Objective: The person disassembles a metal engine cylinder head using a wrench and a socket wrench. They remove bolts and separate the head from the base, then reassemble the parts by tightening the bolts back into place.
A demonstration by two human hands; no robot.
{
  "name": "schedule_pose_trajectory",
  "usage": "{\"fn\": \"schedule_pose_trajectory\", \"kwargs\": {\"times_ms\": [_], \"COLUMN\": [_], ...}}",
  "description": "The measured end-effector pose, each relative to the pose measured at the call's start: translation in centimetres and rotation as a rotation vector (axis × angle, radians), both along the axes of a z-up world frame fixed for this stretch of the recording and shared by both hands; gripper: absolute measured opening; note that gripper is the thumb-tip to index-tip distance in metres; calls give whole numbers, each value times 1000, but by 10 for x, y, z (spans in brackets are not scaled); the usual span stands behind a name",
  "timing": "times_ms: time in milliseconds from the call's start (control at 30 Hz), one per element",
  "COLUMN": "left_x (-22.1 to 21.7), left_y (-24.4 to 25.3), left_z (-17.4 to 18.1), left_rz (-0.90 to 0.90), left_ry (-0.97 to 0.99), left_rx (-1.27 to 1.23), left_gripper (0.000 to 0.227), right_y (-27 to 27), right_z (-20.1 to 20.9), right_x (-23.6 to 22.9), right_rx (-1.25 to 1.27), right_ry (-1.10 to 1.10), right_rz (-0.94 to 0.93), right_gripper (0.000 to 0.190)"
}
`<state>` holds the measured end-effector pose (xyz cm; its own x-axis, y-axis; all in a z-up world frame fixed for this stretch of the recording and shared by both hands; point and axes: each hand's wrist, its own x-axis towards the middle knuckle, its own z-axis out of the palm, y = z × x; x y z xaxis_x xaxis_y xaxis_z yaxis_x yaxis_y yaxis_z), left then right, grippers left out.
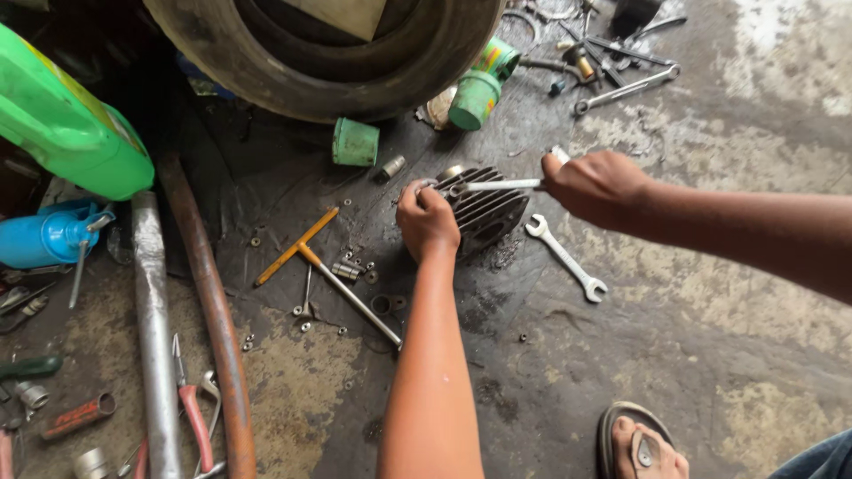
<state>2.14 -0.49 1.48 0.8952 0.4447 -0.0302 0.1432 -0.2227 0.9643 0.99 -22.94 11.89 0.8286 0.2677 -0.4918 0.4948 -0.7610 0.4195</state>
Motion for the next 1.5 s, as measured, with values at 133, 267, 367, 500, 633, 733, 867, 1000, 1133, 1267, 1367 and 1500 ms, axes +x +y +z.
{"fn": "schedule_pose_trajectory", "kwargs": {"times_ms": [133, 267, 367, 500, 633, 733, 867, 1000, 1133, 1267, 1367, 1500], "left_x": [-2, -2, -1, 2, 7, 4, 10, 25, 21, 24, 24, 22], "left_y": [-4, -5, -25, -58, -35, -29, -14, -3, 2, 3, 3, 4], "left_z": [-5, 0, 4, 12, -5, -21, -27, -32, -40, -40, -37, -31], "left_rz": [17, 52, 268, 676, 435, 205, -80, -260, -291, -306, -303, -326], "left_ry": [25, 52, 142, 439, 175, -6, -222, -279, -263, -253, -256, -168], "left_rx": [-13, -18, -160, -589, -243, -102, -26, 44, 42, 33, 42, 37], "left_gripper": [41, 41, 42, 50, 46, 42, 39, 37, 37, 38, 39, 40], "right_y": [-7, -2, 19, 79, 65, 39, 14, -16, -23, -20, -23, -29], "right_z": [-11, -9, -21, -44, -20, -5, 20, 27, 20, 12, 4, 3], "right_x": [-7, -8, -31, -56, -56, -40, 5, 27, 43, 50, 51, 58], "right_rx": [6, 14, 25, 513, 599, 499, 361, 266, 343, 293, 237, 364], "right_ry": [-50, -64, -119, -197, -179, -150, -21, 7, -69, -80, -59, -31], "right_rz": [13, -54, -183, -397, -502, -467, -578, -439, -355, -254, -187, -260], "right_gripper": [16, 17, 26, 21, 38, 48, 71, 85, 89, 85, 84, 82]}}
